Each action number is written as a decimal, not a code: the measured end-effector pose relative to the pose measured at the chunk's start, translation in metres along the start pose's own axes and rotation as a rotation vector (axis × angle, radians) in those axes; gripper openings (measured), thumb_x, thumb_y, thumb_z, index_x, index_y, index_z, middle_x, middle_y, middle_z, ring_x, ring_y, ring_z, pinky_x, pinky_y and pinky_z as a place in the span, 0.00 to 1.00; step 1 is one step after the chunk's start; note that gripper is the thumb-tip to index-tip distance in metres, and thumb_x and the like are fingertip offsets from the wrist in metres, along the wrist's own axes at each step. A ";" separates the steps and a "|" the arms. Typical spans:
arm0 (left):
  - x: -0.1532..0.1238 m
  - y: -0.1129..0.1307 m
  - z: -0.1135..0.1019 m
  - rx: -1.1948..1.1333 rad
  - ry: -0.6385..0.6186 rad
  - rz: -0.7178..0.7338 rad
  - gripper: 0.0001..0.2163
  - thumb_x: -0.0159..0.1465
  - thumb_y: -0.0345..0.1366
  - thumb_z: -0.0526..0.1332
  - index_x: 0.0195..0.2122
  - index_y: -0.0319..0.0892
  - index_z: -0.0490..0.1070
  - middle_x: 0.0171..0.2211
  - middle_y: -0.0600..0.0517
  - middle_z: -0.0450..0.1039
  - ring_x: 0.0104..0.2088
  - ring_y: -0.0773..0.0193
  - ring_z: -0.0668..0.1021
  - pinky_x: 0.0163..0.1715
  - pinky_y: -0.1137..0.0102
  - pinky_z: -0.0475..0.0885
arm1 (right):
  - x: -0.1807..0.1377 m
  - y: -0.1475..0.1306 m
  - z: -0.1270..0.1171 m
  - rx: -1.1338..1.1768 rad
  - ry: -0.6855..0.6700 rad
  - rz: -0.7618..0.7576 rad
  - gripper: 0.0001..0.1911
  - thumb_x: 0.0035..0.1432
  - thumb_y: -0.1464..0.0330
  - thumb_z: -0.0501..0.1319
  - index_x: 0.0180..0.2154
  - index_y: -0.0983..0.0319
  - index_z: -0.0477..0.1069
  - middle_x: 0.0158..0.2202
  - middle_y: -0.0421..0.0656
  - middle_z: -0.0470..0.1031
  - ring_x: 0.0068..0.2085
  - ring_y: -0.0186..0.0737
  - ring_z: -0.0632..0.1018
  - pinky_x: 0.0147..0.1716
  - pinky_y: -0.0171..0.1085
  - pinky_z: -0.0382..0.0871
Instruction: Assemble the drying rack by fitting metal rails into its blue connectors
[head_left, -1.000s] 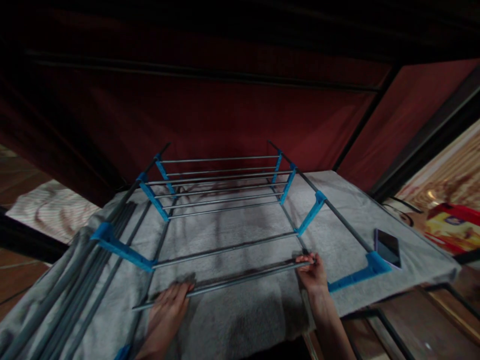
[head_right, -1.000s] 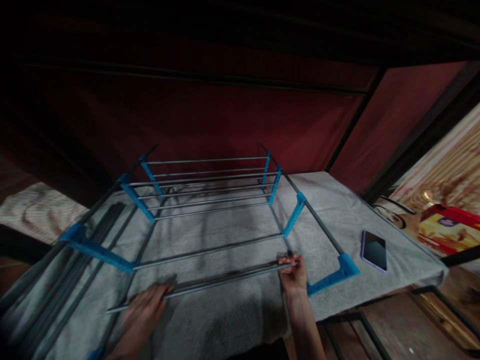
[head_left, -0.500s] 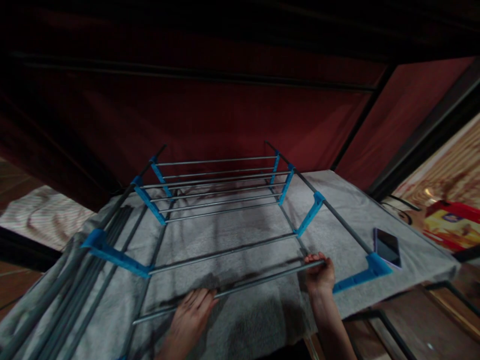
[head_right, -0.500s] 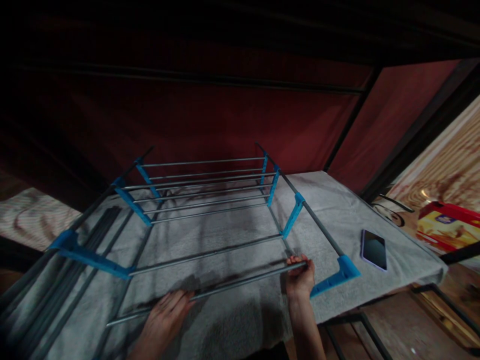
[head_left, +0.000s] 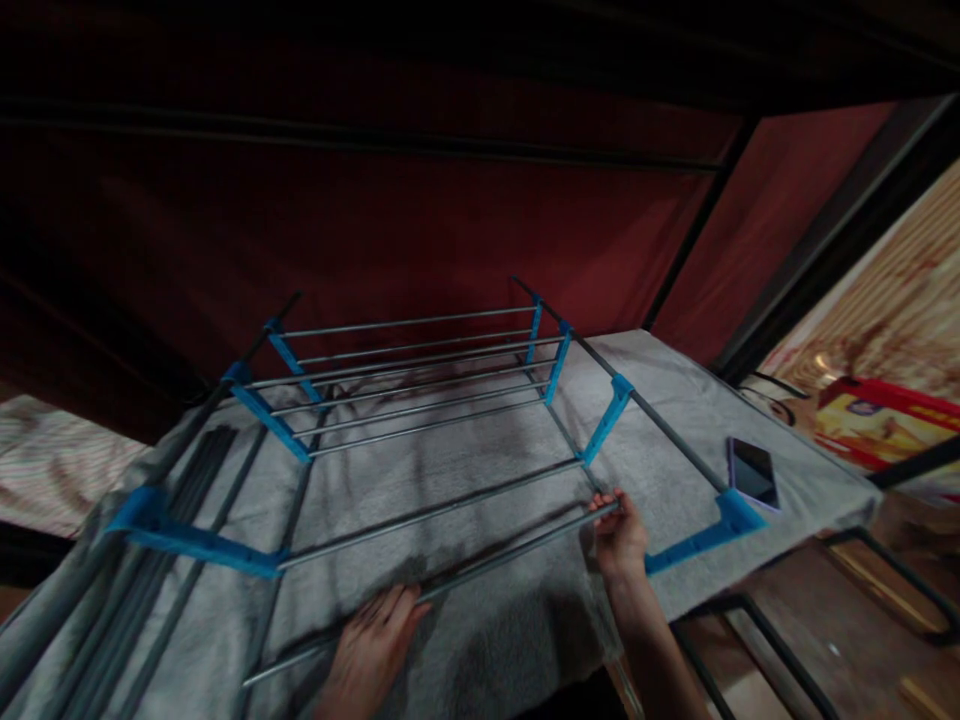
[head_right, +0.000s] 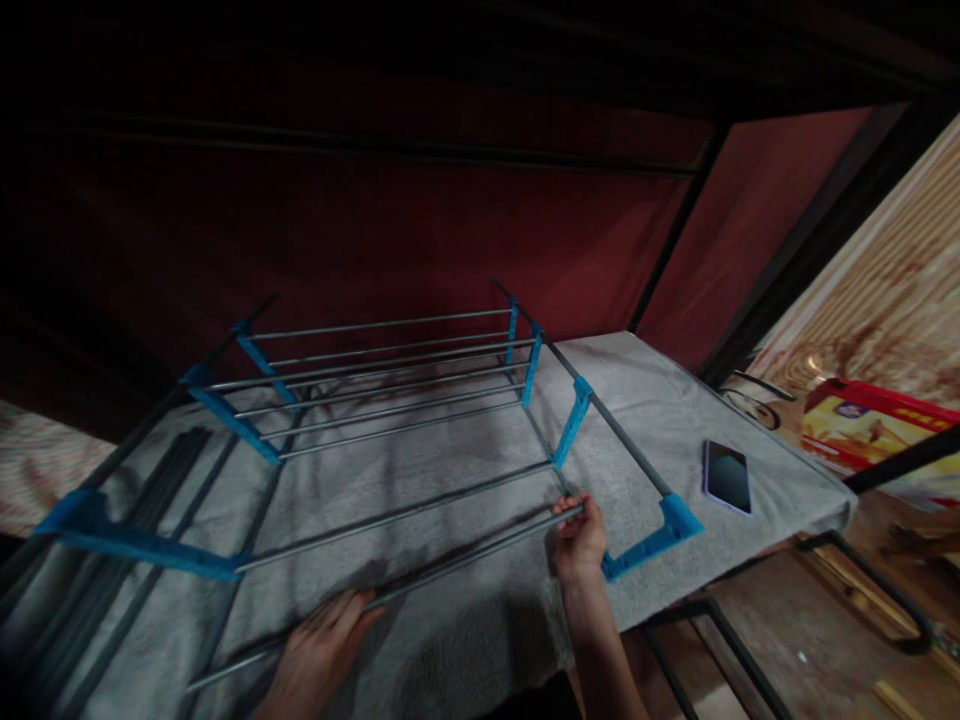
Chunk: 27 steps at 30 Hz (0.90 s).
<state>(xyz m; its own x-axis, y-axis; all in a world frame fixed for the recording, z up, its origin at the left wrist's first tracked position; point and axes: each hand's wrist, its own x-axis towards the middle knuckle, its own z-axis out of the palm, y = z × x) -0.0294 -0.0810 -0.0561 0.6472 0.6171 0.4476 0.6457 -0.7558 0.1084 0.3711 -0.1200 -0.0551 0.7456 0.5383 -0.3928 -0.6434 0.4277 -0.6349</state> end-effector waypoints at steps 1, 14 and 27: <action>0.001 0.000 0.000 0.000 0.004 -0.005 0.10 0.72 0.35 0.54 0.44 0.46 0.75 0.39 0.51 0.83 0.37 0.60 0.85 0.38 0.66 0.79 | -0.002 0.001 0.000 -0.012 -0.020 -0.008 0.06 0.54 0.64 0.67 0.33 0.57 0.72 0.24 0.33 0.76 0.25 0.33 0.78 0.26 0.31 0.74; 0.005 -0.003 -0.002 -0.152 -0.225 -0.111 0.14 0.74 0.40 0.49 0.47 0.47 0.74 0.40 0.50 0.84 0.38 0.60 0.85 0.37 0.67 0.79 | -0.022 0.018 0.011 -0.067 -0.046 0.083 0.05 0.54 0.68 0.68 0.34 0.59 0.74 0.27 0.37 0.78 0.28 0.33 0.79 0.33 0.32 0.78; 0.013 0.004 0.003 -0.156 -0.275 -0.161 0.17 0.73 0.44 0.49 0.49 0.46 0.76 0.45 0.49 0.83 0.42 0.58 0.84 0.41 0.65 0.80 | -0.023 0.019 -0.013 -0.123 -0.325 0.169 0.09 0.52 0.69 0.72 0.37 0.58 0.77 0.38 0.41 0.82 0.41 0.37 0.83 0.46 0.36 0.78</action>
<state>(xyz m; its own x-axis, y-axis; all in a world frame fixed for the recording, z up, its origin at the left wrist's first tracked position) -0.0171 -0.0750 -0.0529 0.6407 0.7508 0.1604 0.6923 -0.6553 0.3020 0.3445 -0.1337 -0.0669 0.5241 0.8042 -0.2802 -0.7124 0.2336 -0.6618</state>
